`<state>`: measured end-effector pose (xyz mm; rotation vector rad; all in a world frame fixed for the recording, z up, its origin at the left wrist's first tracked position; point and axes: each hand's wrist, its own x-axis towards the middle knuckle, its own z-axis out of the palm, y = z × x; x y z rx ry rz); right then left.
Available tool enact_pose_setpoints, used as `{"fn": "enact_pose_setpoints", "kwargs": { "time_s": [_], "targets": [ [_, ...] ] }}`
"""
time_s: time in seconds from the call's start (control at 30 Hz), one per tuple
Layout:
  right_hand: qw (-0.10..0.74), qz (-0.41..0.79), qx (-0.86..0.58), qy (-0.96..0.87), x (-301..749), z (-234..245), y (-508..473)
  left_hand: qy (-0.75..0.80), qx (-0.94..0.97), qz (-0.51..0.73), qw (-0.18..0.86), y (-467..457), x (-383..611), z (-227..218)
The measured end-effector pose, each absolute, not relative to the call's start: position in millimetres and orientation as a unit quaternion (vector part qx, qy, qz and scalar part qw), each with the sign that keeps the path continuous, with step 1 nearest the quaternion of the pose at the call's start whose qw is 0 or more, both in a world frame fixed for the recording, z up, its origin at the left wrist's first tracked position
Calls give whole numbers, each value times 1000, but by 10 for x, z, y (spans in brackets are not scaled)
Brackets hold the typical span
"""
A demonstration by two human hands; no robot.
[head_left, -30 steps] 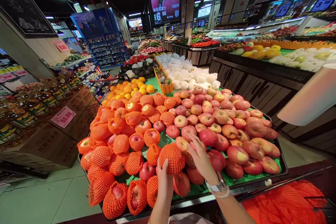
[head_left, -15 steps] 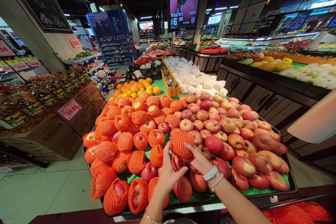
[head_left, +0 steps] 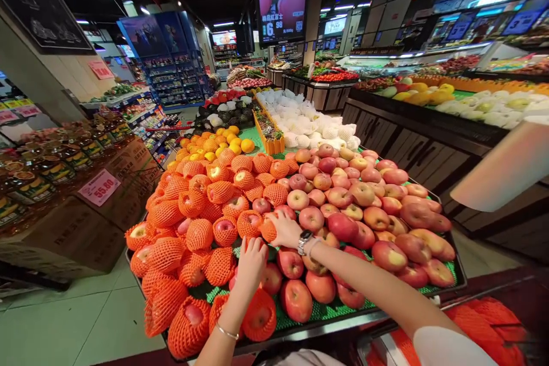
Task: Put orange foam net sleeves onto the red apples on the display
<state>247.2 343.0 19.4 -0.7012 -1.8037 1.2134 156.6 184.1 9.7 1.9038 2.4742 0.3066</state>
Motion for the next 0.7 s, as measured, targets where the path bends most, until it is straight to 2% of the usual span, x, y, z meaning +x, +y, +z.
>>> {"fn": "enact_pose_setpoints", "kwargs": {
  "time_s": [0.27, 0.4, 0.5, 0.6, 0.67, 0.7],
  "targets": [
    [375, 377, -298, -793, 2406, 82, 3190, 790, 611, 39, -25, 1837, 1467, 209],
    [352, 327, -311, -820, 2300, 235, 3113, 766, 643, 11, -18, 1873, 1378, 192],
    [346, 294, -306, -837, 2474, 399, 3068, 747, 663, -3, -52, 1907, 1242, 68],
    [384, 265, -266, -844, 3065, 355, 2922, 727, 677, -20, -118, 1962, 1098, -81],
    [440, 283, -226, -822, 3650, 110, 2759, 716, 682, -34, -143, 1988, 1048, -139],
    [468, 288, -268, -791, 3971, -72, 2673, 720, 680, -25, -136, 1993, 1039, -148]
  ]
}}
